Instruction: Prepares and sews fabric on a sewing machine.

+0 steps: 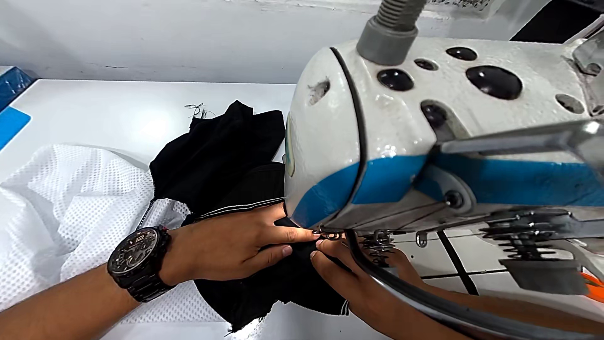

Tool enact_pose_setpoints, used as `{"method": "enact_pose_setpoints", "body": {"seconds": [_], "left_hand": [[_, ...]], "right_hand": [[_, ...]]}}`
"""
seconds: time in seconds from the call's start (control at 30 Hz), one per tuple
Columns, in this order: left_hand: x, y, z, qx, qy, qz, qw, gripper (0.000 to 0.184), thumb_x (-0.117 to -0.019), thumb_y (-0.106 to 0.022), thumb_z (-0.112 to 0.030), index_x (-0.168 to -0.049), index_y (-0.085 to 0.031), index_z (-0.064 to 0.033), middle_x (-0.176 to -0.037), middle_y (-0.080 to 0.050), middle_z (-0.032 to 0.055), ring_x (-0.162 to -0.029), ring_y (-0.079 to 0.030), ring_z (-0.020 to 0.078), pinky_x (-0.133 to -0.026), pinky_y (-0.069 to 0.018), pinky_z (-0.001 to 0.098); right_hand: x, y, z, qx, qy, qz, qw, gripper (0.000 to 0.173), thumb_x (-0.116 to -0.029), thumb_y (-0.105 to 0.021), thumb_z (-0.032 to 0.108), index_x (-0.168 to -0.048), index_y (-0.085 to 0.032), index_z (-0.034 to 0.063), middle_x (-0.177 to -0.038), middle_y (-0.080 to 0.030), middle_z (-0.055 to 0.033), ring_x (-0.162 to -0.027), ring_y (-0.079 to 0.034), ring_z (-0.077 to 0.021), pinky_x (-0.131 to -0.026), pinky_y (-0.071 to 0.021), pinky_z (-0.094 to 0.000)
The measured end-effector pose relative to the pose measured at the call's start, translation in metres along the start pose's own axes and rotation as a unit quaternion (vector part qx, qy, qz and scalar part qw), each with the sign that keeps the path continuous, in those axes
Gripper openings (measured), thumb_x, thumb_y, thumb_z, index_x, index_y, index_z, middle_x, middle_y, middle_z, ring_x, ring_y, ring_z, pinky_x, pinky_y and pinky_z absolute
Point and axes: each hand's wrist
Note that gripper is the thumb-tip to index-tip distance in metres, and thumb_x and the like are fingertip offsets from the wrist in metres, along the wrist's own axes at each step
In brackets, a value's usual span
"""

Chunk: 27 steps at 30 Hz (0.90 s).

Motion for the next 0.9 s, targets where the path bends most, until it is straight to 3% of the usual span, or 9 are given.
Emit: {"method": "enact_pose_setpoints", "body": {"seconds": [0.1, 0.23, 0.53, 0.6, 0.67, 0.73, 0.77, 0.83, 0.9], "left_hand": [[0.0, 0.0, -0.001, -0.004, 0.002, 0.003, 1.0, 0.039, -0.1093, -0.037, -0.04, -0.136, -0.065, -0.0351, -0.123, -0.067, -0.0075, -0.116, -0.059, -0.0031, -0.098, -0.0494, 0.0179], [-0.002, 0.001, -0.002, -0.007, 0.004, -0.006, 1.0, 0.037, -0.1073, -0.04, -0.038, -0.132, -0.068, -0.0346, -0.115, -0.067, -0.0078, -0.108, -0.061, -0.0049, -0.09, -0.0513, 0.0153], [-0.002, 0.002, 0.001, 0.004, -0.011, -0.008, 1.0, 0.037, -0.1054, -0.043, -0.036, -0.133, -0.067, -0.0333, -0.116, -0.068, -0.0068, -0.111, -0.06, -0.0034, -0.094, -0.0494, 0.0168], [0.0, 0.01, 0.0, -0.003, -0.01, -0.002, 1.0, 0.04, -0.1068, -0.04, -0.045, -0.135, -0.067, -0.0339, -0.119, -0.067, -0.0069, -0.113, -0.06, -0.0027, -0.095, -0.0499, 0.0182], [0.013, 0.032, -0.008, -0.03, -0.004, 0.012, 0.999, 0.055, -0.1016, -0.036, -0.066, -0.133, -0.068, -0.0338, -0.132, -0.066, -0.0072, -0.122, -0.06, 0.0019, -0.097, -0.0533, 0.0262], [0.033, 0.049, -0.022, -0.108, 0.0, 0.015, 0.994, 0.069, -0.0871, -0.039, -0.085, -0.113, -0.075, -0.0316, -0.136, -0.065, -0.0049, -0.128, -0.059, 0.0141, -0.097, -0.0545, 0.0419], [0.043, 0.05, -0.033, -0.145, 0.0, 0.031, 0.989, 0.063, -0.0857, -0.046, -0.081, -0.103, -0.075, -0.0273, -0.133, -0.065, -0.001, -0.131, -0.057, 0.0223, -0.101, -0.0513, 0.0503], [0.052, 0.042, -0.061, -0.203, 0.001, 0.067, 0.977, 0.03, -0.0968, -0.053, -0.039, -0.093, -0.072, -0.0158, -0.121, -0.069, 0.0082, -0.126, -0.061, 0.0328, -0.107, -0.0465, 0.0596], [0.049, 0.041, -0.106, -0.187, 0.006, 0.121, 0.975, 0.022, -0.1033, -0.046, -0.005, -0.093, -0.066, -0.0036, -0.097, -0.069, 0.0163, -0.103, -0.069, 0.0369, -0.1, -0.0504, 0.0573]], "right_hand": [[-0.001, 0.0, 0.001, 0.004, -0.003, -0.003, 1.0, 0.024, -0.0986, -0.053, 0.007, -0.116, -0.067, 0.0138, -0.108, -0.072, -0.006, -0.088, -0.07, -0.0195, -0.071, -0.0577, -0.0294], [-0.001, -0.001, 0.001, 0.003, -0.01, -0.004, 1.0, 0.025, -0.0973, -0.053, 0.007, -0.116, -0.068, 0.0141, -0.109, -0.073, -0.0067, -0.089, -0.071, -0.0199, -0.071, -0.0584, -0.0299], [0.0, 0.002, -0.006, -0.003, 0.011, 0.021, 1.0, 0.025, -0.0995, -0.053, 0.01, -0.119, -0.068, 0.0154, -0.115, -0.072, -0.0051, -0.094, -0.07, -0.019, -0.072, -0.0584, -0.0301], [0.0, 0.003, -0.007, -0.001, 0.008, 0.023, 1.0, 0.026, -0.0989, -0.053, 0.009, -0.119, -0.068, 0.0166, -0.115, -0.072, -0.0036, -0.096, -0.07, -0.0185, -0.075, -0.0581, -0.0309], [-0.001, 0.003, -0.011, -0.012, 0.015, 0.02, 1.0, 0.028, -0.0981, -0.053, 0.009, -0.118, -0.07, 0.0172, -0.115, -0.072, -0.0032, -0.097, -0.07, -0.0186, -0.076, -0.0581, -0.032], [0.0, 0.001, -0.017, -0.037, 0.029, 0.017, 0.999, 0.028, -0.0983, -0.052, 0.009, -0.118, -0.07, 0.0172, -0.115, -0.073, -0.0035, -0.1, -0.07, -0.0194, -0.079, -0.0578, -0.0332], [0.0, 0.001, -0.019, -0.051, 0.035, 0.019, 0.998, 0.028, -0.0985, -0.052, 0.009, -0.118, -0.07, 0.0173, -0.116, -0.073, -0.0031, -0.104, -0.07, -0.0197, -0.083, -0.0578, -0.0339], [-0.004, 0.001, -0.023, -0.076, 0.05, 0.029, 0.995, 0.03, -0.0975, -0.052, 0.008, -0.118, -0.071, 0.0176, -0.118, -0.074, -0.0019, -0.113, -0.068, -0.0196, -0.09, -0.057, -0.0357], [-0.011, 0.001, -0.023, -0.1, 0.07, 0.044, 0.992, 0.032, -0.0944, -0.053, 0.005, -0.119, -0.07, 0.017, -0.119, -0.073, -0.0025, -0.117, -0.067, -0.0205, -0.093, -0.0561, -0.0382]]}}
Point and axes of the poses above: each hand's wrist, its own x-axis away from the middle knuckle, its own y-axis out of the back of the hand, z = x × y
